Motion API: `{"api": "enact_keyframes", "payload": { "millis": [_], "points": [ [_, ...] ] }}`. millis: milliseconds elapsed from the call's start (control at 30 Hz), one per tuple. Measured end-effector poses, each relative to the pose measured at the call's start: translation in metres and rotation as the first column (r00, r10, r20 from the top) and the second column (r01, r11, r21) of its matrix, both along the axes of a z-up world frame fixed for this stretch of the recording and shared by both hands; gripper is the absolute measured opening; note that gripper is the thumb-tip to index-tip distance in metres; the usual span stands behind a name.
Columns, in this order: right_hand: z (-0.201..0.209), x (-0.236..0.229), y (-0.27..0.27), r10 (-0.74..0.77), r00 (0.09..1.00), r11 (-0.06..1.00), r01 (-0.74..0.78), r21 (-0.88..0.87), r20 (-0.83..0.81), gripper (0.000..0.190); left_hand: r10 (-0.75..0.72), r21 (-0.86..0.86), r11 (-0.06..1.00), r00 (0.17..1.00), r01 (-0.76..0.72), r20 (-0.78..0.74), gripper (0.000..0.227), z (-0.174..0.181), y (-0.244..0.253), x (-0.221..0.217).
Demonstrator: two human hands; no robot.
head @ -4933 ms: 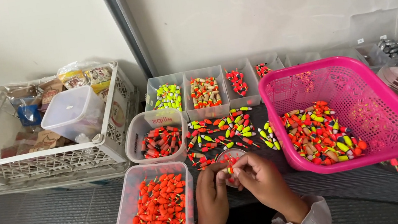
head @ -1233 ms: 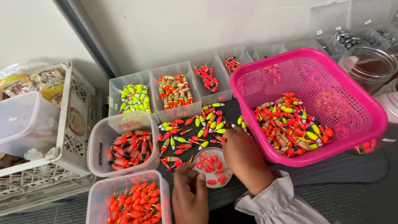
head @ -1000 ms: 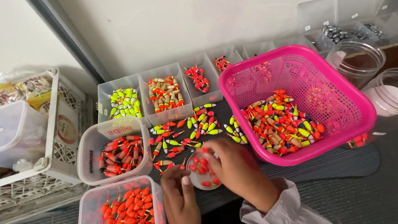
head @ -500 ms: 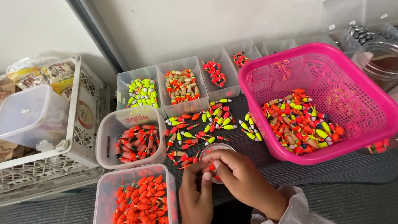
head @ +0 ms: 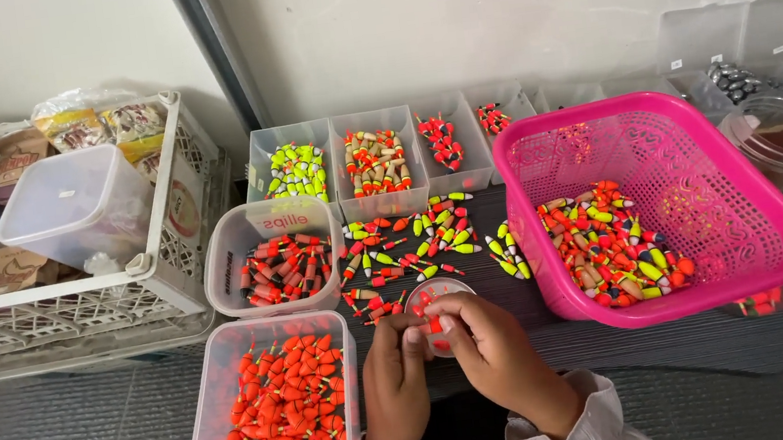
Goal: Assembling small fishing floats by joining bodies and stems, then sorting them into various plastic bins.
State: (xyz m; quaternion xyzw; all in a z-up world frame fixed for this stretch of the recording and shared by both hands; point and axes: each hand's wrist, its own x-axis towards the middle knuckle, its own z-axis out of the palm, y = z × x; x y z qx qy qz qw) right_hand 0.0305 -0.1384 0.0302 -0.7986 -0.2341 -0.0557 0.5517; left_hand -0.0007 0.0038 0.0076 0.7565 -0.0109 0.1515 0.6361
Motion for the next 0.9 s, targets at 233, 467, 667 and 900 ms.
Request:
{"api": "enact_keyframes", "payload": {
  "millis": [233, 467, 667, 900],
  "points": [
    [0.006, 0.016, 0.004, -0.071, 0.997, 0.996, 0.069, -0.053, -0.034, 0.017, 0.012, 0.005, 1.000, 0.999, -0.013, 0.048, 0.019, -0.007, -0.002, 0.000],
    [0.080, 0.073, 0.060, -0.002, 0.994, 0.983, 0.023, -0.182, 0.110, 0.029, 0.051, -0.002, 0.999, 0.990, -0.052, -0.133, 0.023, -0.006, -0.004, 0.002],
    [0.030, 0.113, 0.054, 0.018, 1.000, 0.741, -0.020, -0.671, -0.009, 0.009, 0.017, 0.055, 0.998, 0.998, -0.014, -0.059, 0.022, -0.008, 0.001, 0.002],
    [-0.009, 0.116, 0.048, 0.027, 1.000, 0.614, -0.015, -0.789, 0.002, 0.008, 0.003, 0.029, 1.000, 0.998, -0.002, -0.057, 0.031, -0.004, 0.003, 0.000]
  ]
}}
